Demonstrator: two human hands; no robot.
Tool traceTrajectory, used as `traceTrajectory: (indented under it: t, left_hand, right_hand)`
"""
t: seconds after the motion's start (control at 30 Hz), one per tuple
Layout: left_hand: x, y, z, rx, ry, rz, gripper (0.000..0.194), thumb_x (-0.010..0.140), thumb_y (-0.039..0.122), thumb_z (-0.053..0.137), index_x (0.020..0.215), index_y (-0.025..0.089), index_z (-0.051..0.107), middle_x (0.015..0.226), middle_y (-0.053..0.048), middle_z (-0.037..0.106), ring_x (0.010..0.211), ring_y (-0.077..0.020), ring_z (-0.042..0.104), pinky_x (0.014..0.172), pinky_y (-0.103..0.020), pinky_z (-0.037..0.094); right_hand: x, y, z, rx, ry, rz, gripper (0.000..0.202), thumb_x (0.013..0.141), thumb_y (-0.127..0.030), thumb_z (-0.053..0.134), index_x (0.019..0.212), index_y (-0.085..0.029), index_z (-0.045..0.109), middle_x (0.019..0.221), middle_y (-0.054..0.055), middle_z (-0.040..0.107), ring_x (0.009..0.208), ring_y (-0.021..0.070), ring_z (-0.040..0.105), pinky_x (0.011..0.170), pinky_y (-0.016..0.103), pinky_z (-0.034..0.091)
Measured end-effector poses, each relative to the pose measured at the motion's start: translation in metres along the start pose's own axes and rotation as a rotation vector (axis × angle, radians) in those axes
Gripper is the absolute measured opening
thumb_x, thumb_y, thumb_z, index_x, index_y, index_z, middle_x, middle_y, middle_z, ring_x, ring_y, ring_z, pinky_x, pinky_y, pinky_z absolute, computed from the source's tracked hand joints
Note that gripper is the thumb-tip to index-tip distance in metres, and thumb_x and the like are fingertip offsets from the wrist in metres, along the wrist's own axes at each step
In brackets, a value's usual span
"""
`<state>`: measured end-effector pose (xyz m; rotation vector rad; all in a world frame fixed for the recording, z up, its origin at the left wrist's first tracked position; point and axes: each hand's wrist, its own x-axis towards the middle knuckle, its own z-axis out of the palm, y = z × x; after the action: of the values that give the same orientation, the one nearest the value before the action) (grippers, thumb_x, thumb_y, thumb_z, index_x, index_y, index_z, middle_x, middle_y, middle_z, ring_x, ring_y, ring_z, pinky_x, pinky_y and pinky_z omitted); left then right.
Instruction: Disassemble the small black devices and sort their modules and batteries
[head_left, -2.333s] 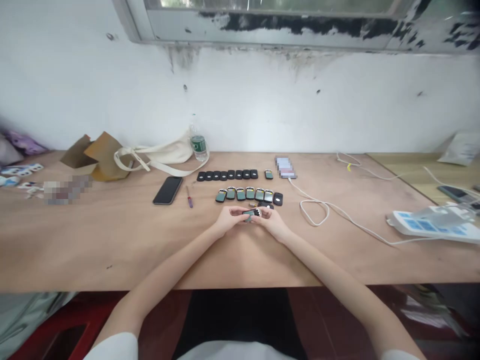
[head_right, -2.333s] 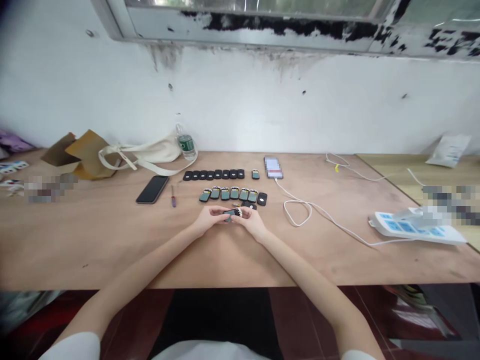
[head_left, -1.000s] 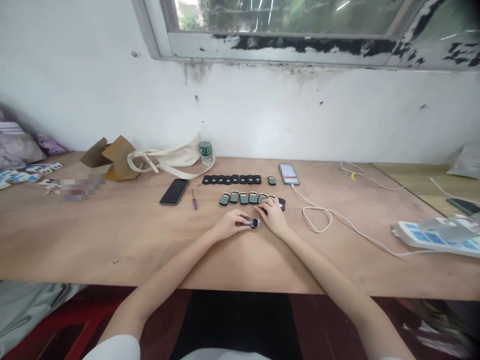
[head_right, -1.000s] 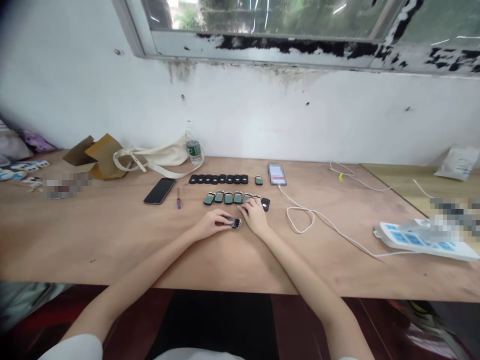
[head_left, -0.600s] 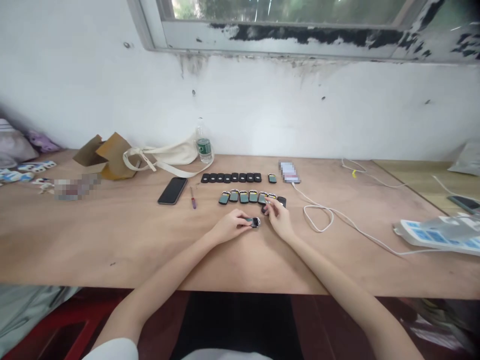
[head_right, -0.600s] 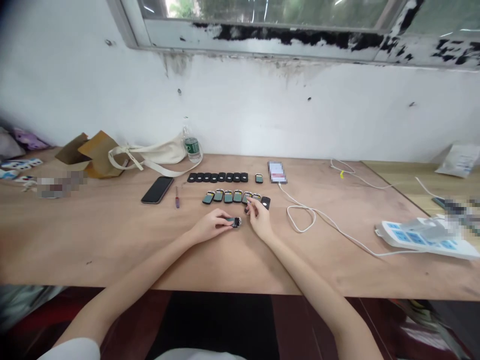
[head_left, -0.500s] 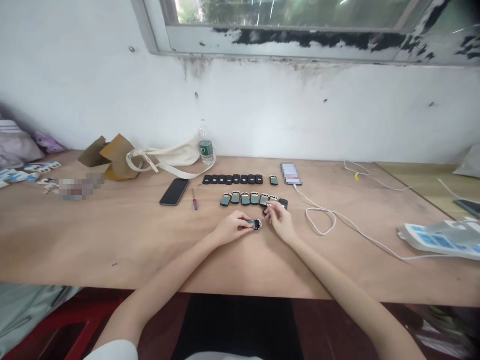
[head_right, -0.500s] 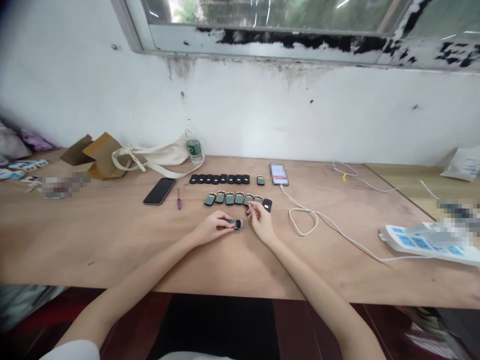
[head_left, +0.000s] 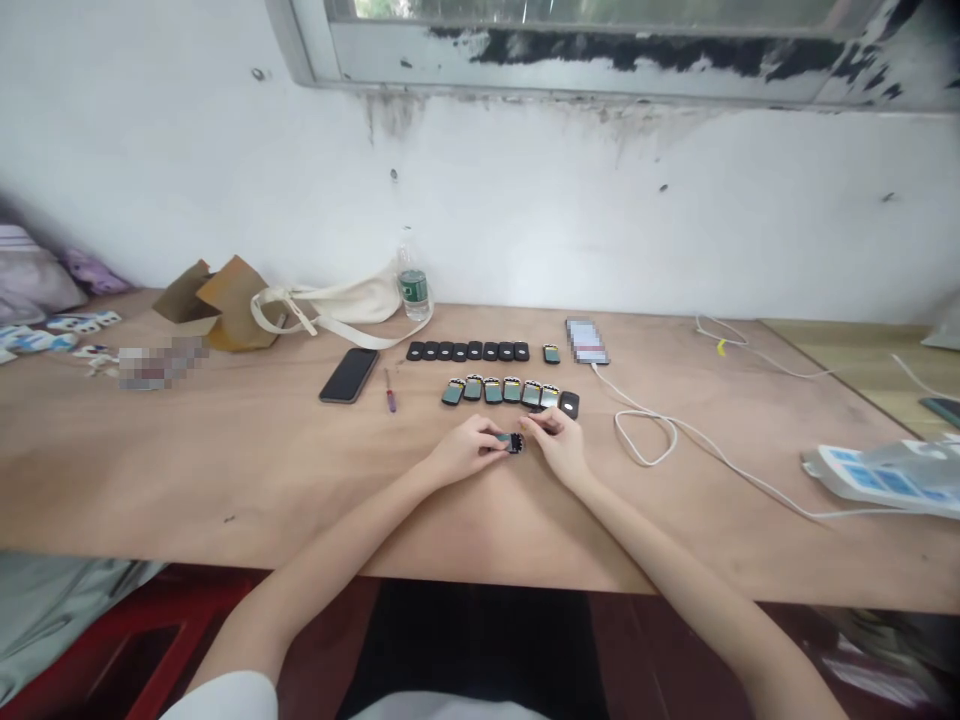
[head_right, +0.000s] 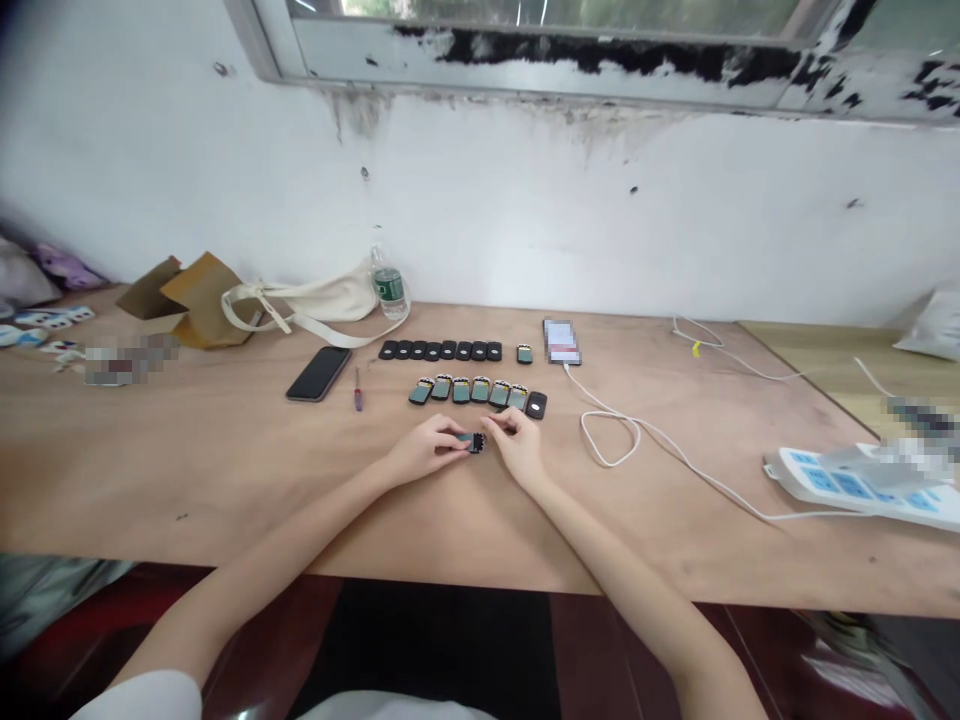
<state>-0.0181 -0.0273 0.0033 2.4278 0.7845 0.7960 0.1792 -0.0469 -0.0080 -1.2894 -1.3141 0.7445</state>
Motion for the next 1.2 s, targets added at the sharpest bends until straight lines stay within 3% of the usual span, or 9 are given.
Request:
traceTrajectory:
  t: [0.47,0.7,0.93,1.2]
  left_hand:
    - [-0.001,0.003,0.003,0.049,0.021,-0.006,0.016,0.086,0.026,0.058,0.084,0.019,0.072,0.093,-0.008,0.063,0.088,-0.0186,0.056,0.080,-0.031,0.047]
    - [0.001,0.000,0.005,0.049,0.030,-0.015,0.016,0.085,0.027,0.058,0.083,0.018,0.071,0.091,-0.009,0.063,0.087,-0.0195,0.056,0.080,-0.032,0.047]
    - [0.001,-0.001,0.004,0.029,0.019,-0.018,0.016,0.085,0.028,0.058,0.085,0.019,0.072,0.092,-0.008,0.064,0.088,-0.0190,0.056,0.080,-0.031,0.047]
    - [0.001,0.001,0.003,0.043,0.027,-0.012,0.017,0.085,0.028,0.058,0.084,0.019,0.072,0.092,-0.008,0.064,0.087,-0.0191,0.056,0.080,-0.032,0.047]
  right_hand:
    - [-0.011,-0.006,0.006,-0.318,-0.105,-0.110,0.024,0.078,-0.043,0.062,0.072,-0.021,0.066,0.064,0.003,0.060,0.066,0.0186,0.052,0.060,0.031,0.044]
    - [-0.015,-0.015,0.006,-0.415,-0.131,-0.257,0.023,0.086,-0.038,0.054,0.073,-0.021,0.063,0.072,0.006,0.059,0.077,0.0213,0.052,0.070,0.035,0.044]
    - [-0.012,-0.011,0.006,-0.346,-0.071,-0.172,0.024,0.084,-0.042,0.055,0.073,-0.021,0.061,0.068,0.003,0.061,0.065,0.0180,0.051,0.061,0.031,0.042]
    - [-0.011,-0.010,0.005,-0.371,-0.118,-0.157,0.029,0.084,-0.044,0.054,0.069,-0.021,0.062,0.063,0.002,0.059,0.062,0.0174,0.050,0.060,0.031,0.040]
